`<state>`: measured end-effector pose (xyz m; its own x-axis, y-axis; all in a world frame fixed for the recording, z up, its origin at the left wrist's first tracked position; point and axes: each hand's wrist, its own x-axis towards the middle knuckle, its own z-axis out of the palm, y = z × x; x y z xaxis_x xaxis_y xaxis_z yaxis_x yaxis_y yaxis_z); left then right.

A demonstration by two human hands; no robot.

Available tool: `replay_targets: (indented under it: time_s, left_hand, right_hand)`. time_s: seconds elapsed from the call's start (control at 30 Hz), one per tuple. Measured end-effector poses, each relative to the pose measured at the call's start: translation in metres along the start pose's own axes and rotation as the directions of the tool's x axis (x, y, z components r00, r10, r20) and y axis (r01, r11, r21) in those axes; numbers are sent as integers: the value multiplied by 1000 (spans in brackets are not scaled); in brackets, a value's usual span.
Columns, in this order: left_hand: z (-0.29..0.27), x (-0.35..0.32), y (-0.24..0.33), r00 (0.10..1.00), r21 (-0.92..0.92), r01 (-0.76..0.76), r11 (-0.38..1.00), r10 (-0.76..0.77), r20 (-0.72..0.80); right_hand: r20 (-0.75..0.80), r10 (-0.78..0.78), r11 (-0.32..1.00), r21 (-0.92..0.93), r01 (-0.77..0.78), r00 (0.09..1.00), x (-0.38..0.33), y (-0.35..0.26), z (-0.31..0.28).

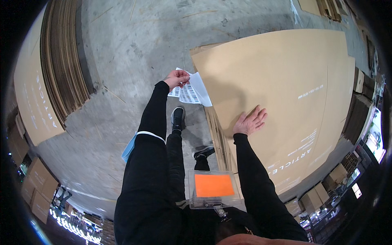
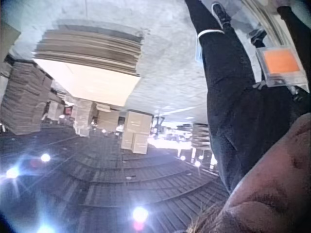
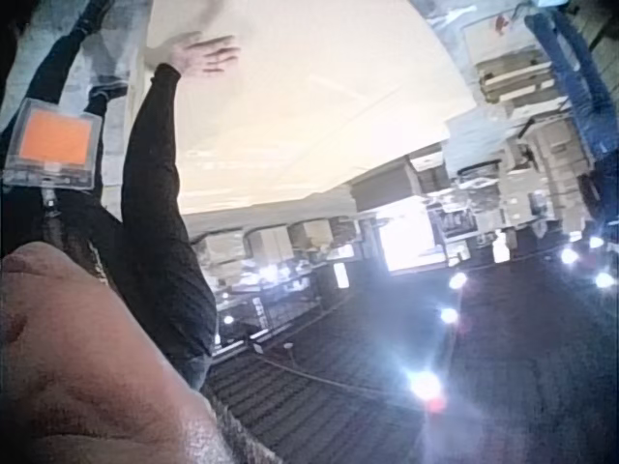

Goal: The person repeatedly picks barcode labels from a roll, peels them, and sticks them onto flat-packed cardboard boxes. The person also stacks the labeled boxes and handles the label roll.

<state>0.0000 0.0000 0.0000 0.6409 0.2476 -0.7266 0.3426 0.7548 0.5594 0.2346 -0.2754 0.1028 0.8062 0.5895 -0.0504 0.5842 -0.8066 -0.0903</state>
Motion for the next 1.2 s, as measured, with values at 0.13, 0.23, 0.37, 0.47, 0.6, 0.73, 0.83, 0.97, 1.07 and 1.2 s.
replay_targets:
  time_s: [0.13, 0.23, 0.37, 0.47, 0.6, 0.73, 0.83, 0.97, 1.07, 1.2]
  left_hand:
    - [3, 1, 5, 1000, -16, -19, 1000, 19, -2]
    - [5, 1, 8, 999, 36, -30, 999, 31, -25]
    - [1, -7, 8, 999, 75, -43, 996, 44, -7]
    - [3, -8, 8, 999, 133, -31, 991, 34, -21]
    - [-10, -14, 10, 998, 246, -47, 968, 38, 41]
    - [-7, -15, 15, 996, 273, -77, 959, 60, 69]
    - [-2, -19, 17, 998, 269, -64, 961, 59, 27]
    - [-11, -36, 8, 998, 251, -22, 968, 36, -51]
    - [-28, -58, -9, 988, 246, 79, 966, -43, -147]
    - [-51, -90, -35, 943, 287, 246, 926, -161, -291]
  right_hand:
    - [-20, -5, 1000, 5, 5, 1000, 3, 0, -1]
    - [-27, -10, 1000, 5, 10, 1000, 6, 2, -1]
    - [-24, -14, 1000, 18, 14, 1000, 2, 1, -2]
    - [-26, -14, 1000, 4, 14, 1000, -1, 3, -3]
    - [-20, -19, 999, 25, 19, 1000, -2, -2, -3]
    - [-14, -13, 1000, 19, 13, 1000, -1, 1, -3]
    - [-20, -7, 1000, 28, 7, 1000, -2, 2, -3]
    - [-31, -11, 999, 33, 12, 999, -2, 0, -3]
    - [-25, -6, 1000, 23, 6, 1000, -1, 0, -2]
    - [-22, -7, 1000, 9, 7, 1000, -1, 0, -3]
